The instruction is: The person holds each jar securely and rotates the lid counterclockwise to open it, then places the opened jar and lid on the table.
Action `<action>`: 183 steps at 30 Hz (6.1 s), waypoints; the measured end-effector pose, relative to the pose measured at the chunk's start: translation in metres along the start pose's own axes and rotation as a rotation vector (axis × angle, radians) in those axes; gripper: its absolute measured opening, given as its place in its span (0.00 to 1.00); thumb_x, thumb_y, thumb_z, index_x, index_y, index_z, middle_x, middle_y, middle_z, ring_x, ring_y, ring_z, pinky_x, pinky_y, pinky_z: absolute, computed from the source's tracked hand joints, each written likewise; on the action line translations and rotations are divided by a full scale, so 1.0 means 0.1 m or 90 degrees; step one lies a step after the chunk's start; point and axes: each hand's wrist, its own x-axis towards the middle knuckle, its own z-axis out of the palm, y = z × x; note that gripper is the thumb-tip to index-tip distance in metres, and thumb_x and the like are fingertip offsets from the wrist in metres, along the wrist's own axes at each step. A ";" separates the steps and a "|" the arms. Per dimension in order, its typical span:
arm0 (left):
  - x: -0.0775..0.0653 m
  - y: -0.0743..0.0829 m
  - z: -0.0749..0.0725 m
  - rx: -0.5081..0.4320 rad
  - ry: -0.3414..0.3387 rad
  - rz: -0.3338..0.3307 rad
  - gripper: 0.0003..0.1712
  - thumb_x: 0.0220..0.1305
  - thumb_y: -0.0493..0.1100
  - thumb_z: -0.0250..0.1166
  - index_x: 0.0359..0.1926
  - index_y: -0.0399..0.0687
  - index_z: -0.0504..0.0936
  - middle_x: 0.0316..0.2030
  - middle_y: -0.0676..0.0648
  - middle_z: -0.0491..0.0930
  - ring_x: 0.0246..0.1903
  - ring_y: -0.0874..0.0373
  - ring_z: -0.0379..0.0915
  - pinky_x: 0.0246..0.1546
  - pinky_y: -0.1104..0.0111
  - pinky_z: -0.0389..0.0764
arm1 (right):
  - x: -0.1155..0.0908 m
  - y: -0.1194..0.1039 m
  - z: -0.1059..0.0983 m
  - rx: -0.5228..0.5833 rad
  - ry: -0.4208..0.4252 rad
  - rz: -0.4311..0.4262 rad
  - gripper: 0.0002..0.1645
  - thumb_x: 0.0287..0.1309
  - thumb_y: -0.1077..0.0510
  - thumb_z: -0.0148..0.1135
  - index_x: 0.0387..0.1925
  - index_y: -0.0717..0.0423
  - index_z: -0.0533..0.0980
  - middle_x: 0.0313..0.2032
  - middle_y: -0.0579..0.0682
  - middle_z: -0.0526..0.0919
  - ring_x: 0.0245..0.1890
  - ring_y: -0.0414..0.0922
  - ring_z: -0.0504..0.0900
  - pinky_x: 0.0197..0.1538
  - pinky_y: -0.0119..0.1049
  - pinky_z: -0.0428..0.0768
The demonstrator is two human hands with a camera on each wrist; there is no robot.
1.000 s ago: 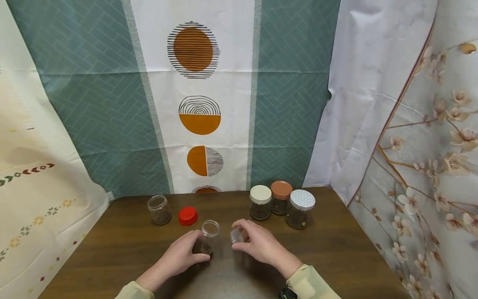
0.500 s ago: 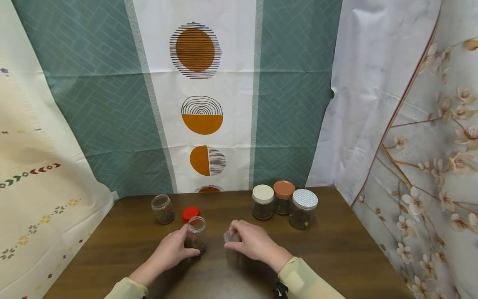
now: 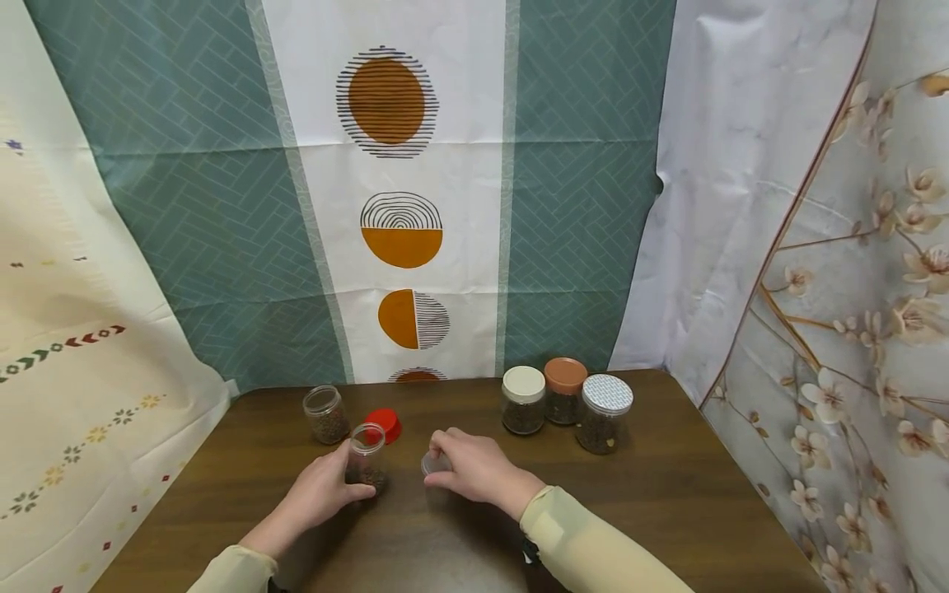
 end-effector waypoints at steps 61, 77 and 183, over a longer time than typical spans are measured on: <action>0.05 -0.65 -0.34 -0.008 0.015 -0.092 0.30 0.63 0.47 0.84 0.54 0.35 0.79 0.51 0.38 0.89 0.54 0.34 0.84 0.56 0.39 0.80 | 1.09 -0.54 0.69 -0.191 -0.088 0.012 0.21 0.62 0.39 0.82 0.46 0.41 0.80 0.39 0.39 0.79 0.37 0.38 0.81 0.38 0.37 0.81; 0.03 -0.72 -0.34 -0.019 0.025 -0.102 0.30 0.64 0.46 0.83 0.55 0.34 0.77 0.52 0.36 0.88 0.56 0.32 0.83 0.58 0.38 0.79 | 1.12 -0.52 0.79 -0.199 -0.069 0.014 0.21 0.63 0.38 0.82 0.44 0.41 0.80 0.39 0.39 0.79 0.40 0.40 0.80 0.41 0.37 0.81; -0.21 0.14 -0.15 0.213 0.193 0.136 0.58 0.60 0.54 0.86 0.81 0.34 0.67 0.80 0.31 0.65 0.81 0.30 0.54 0.78 0.33 0.53 | -0.26 0.04 0.02 -0.160 -0.005 -0.037 0.46 0.75 0.39 0.70 0.82 0.59 0.68 0.78 0.61 0.71 0.79 0.61 0.69 0.75 0.60 0.71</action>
